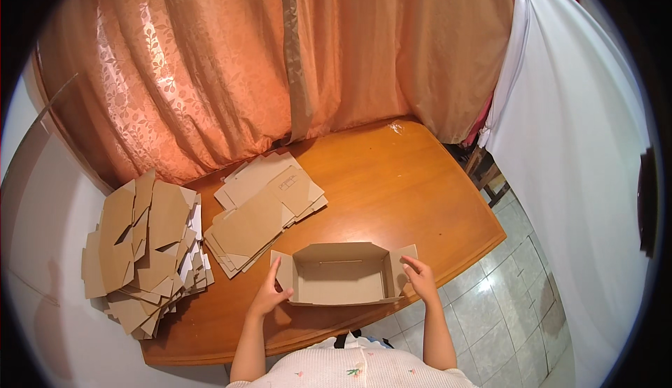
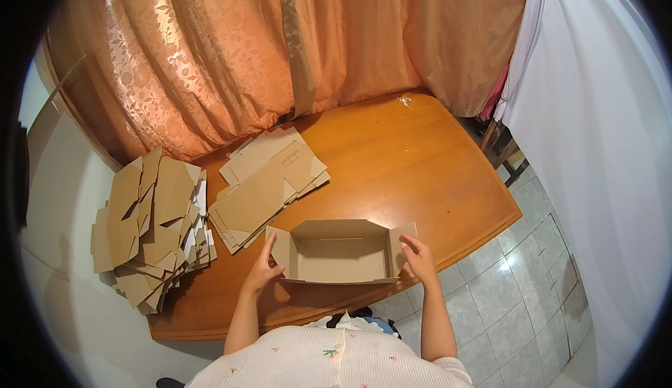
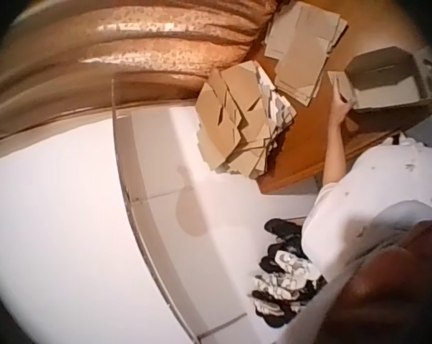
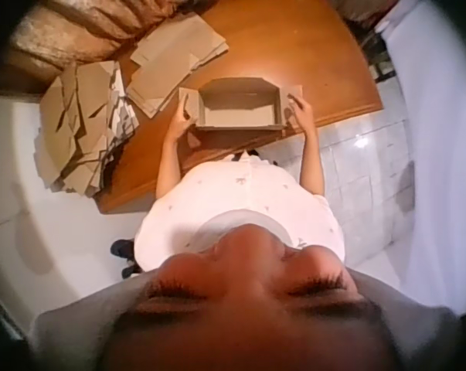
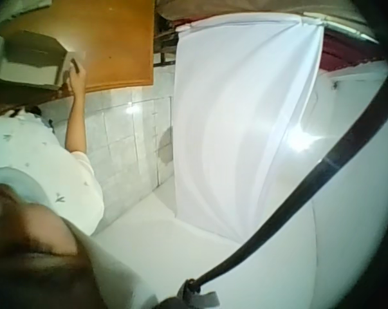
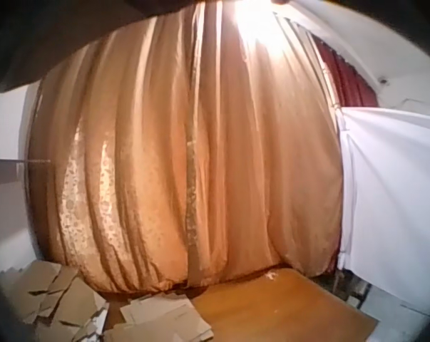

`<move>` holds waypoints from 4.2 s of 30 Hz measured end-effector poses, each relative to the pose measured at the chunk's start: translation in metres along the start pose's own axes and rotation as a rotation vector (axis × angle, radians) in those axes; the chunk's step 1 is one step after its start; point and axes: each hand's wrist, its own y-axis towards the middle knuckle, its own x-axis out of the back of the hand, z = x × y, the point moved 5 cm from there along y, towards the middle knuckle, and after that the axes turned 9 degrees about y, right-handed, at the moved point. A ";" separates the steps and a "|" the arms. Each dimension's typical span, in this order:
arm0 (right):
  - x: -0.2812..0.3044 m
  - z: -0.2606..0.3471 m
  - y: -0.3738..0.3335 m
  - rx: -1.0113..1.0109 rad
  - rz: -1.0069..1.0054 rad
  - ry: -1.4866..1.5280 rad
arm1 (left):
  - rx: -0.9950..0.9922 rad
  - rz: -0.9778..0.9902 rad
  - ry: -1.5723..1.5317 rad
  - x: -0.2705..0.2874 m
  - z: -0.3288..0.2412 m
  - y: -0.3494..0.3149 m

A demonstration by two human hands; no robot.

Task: The person assembles flat cardboard pieces into small rectangular boxes by folding and tucking the flaps. They repeatedly pick up a flat piece from a stack on a wooden table, fold it into a box shape, and then place the finished box onto a wall-mounted shelf.

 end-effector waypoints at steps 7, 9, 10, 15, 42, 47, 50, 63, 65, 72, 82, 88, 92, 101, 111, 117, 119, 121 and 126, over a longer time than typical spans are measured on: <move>-0.010 0.025 -0.031 0.167 0.234 -0.017 | -0.025 0.092 0.095 -0.009 -0.019 0.005; -0.010 0.025 -0.032 0.209 0.222 -0.002 | -0.017 0.063 0.074 -0.011 -0.013 0.007; -0.011 0.024 -0.031 0.232 0.217 0.004 | -0.016 0.030 0.103 -0.011 -0.012 0.008; -0.014 0.017 -0.021 0.253 -0.003 -0.191 | -0.056 -0.207 0.375 -0.017 -0.013 0.015; -0.066 -0.004 -0.030 0.685 -0.246 -0.549 | -0.351 -0.024 0.923 -0.071 -0.009 0.018; -0.069 -0.008 -0.035 0.697 -0.245 -0.584 | -0.291 0.032 1.110 -0.080 -0.007 0.020; -0.069 -0.013 -0.033 0.676 -0.251 -0.572 | -0.256 0.043 1.131 -0.082 -0.007 0.021; -0.069 -0.023 -0.032 0.583 -0.236 -0.547 | -0.232 -0.027 0.760 -0.077 -0.011 0.028; -0.069 -0.023 -0.031 0.569 -0.236 -0.520 | -0.242 -0.048 0.787 -0.078 -0.010 0.028; -0.070 -0.018 -0.032 0.517 -0.259 -0.528 | -0.301 -0.018 0.877 -0.102 -0.018 0.029; -0.083 -0.001 -0.033 0.484 -0.220 -0.846 | -0.380 -0.083 0.885 -0.102 -0.022 0.025; -0.081 -0.007 -0.028 0.504 -0.191 -0.695 | -0.394 -0.089 0.881 -0.102 -0.023 0.025; -0.085 -0.006 -0.027 0.447 -0.215 -0.786 | -0.414 -0.097 0.876 -0.101 -0.024 0.023; -0.087 0.001 -0.031 0.388 -0.166 -0.837 | -0.430 -0.108 0.869 -0.101 -0.026 0.023; -0.059 0.009 -0.013 0.499 -0.310 -0.527 | -0.348 -0.419 0.636 -0.072 -0.032 0.042; -0.060 0.015 0.016 0.562 -0.249 -0.376 | -0.185 -0.257 0.571 -0.056 -0.024 0.070; -0.061 0.011 0.020 0.530 -0.215 -0.388 | -0.153 -0.175 0.532 -0.055 -0.018 0.073; -0.060 0.003 0.025 0.469 -0.171 -0.429 | -0.147 -0.135 0.486 -0.054 -0.008 0.072; -0.058 -0.011 0.024 0.404 -0.113 -0.572 | -0.220 -0.090 0.609 -0.059 -0.002 0.065</move>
